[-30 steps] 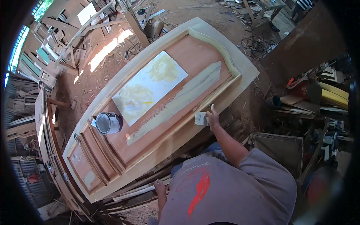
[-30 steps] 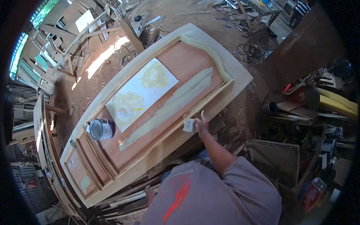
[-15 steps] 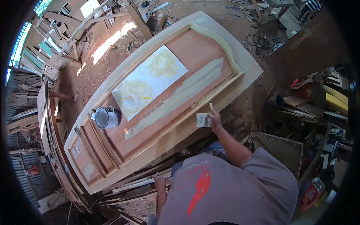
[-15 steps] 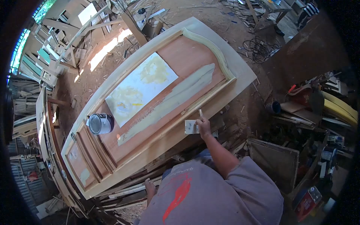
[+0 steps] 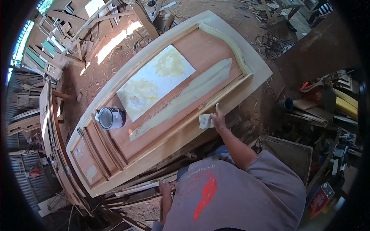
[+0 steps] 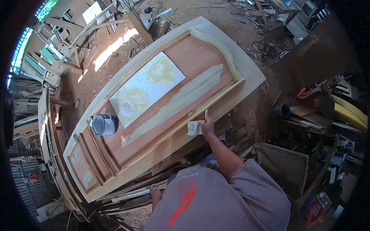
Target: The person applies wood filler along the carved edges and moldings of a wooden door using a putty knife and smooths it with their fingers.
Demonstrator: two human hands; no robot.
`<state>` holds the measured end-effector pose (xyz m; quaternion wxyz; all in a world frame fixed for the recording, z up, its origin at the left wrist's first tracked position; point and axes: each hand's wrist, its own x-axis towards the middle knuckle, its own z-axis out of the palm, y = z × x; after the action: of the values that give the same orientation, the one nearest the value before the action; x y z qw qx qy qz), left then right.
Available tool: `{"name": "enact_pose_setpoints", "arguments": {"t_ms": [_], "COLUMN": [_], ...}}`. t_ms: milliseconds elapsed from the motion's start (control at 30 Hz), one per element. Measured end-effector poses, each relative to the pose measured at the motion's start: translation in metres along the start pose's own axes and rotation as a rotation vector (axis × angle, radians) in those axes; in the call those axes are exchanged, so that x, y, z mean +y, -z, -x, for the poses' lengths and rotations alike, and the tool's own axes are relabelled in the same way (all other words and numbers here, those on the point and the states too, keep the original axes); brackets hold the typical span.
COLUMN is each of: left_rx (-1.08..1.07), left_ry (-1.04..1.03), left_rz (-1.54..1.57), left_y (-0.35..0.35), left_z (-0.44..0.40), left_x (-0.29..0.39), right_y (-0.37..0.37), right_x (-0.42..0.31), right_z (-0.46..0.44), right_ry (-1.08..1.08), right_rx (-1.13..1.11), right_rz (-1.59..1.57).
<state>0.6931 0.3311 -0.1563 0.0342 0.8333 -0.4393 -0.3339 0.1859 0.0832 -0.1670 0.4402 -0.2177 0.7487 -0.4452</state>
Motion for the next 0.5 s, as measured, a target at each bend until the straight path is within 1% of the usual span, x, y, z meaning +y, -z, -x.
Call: {"name": "enact_pose_setpoints", "arguments": {"t_ms": [100,200,267,300,367,400,467,500], "left_rx": [0.0,0.007,-0.012,-0.028,-0.058,-0.061,-0.047,-0.031], "left_ry": [0.03,0.046,0.071,0.029,-0.049,-0.022,0.029,0.036], "left_rz": [-0.028,-0.009,-0.02,-0.024,-0.031,0.044,0.203,0.195], "left_y": [0.001,-0.001,-0.003,-0.004,-0.012,-0.016,-0.009,-0.001], "left_z": [0.001,0.002,-0.001,-0.004,-0.011,-0.01,-0.015,-0.013], "left_x": [-0.006,-0.011,-0.013,-0.013,-0.022,-0.025,0.001,0.022], "right_y": [-0.008,-0.004,-0.001,0.003,0.008,0.01,0.004,0.001], "right_x": [0.003,-0.019,-0.011,-0.009,-0.029,-0.038,-0.024,-0.017], "right_z": [-0.007,-0.002,-0.006,-0.007,0.007,0.016,0.012,0.008], "right_ry": [0.142,0.1,0.248,0.319,0.469,0.541,0.31,0.197], "right_rx": [0.065,0.021,0.037,0.047,-0.154,-0.263,-0.074,0.017], "right_rz": [0.198,0.402,0.559,0.637,0.621,0.611,0.4,0.29]}}
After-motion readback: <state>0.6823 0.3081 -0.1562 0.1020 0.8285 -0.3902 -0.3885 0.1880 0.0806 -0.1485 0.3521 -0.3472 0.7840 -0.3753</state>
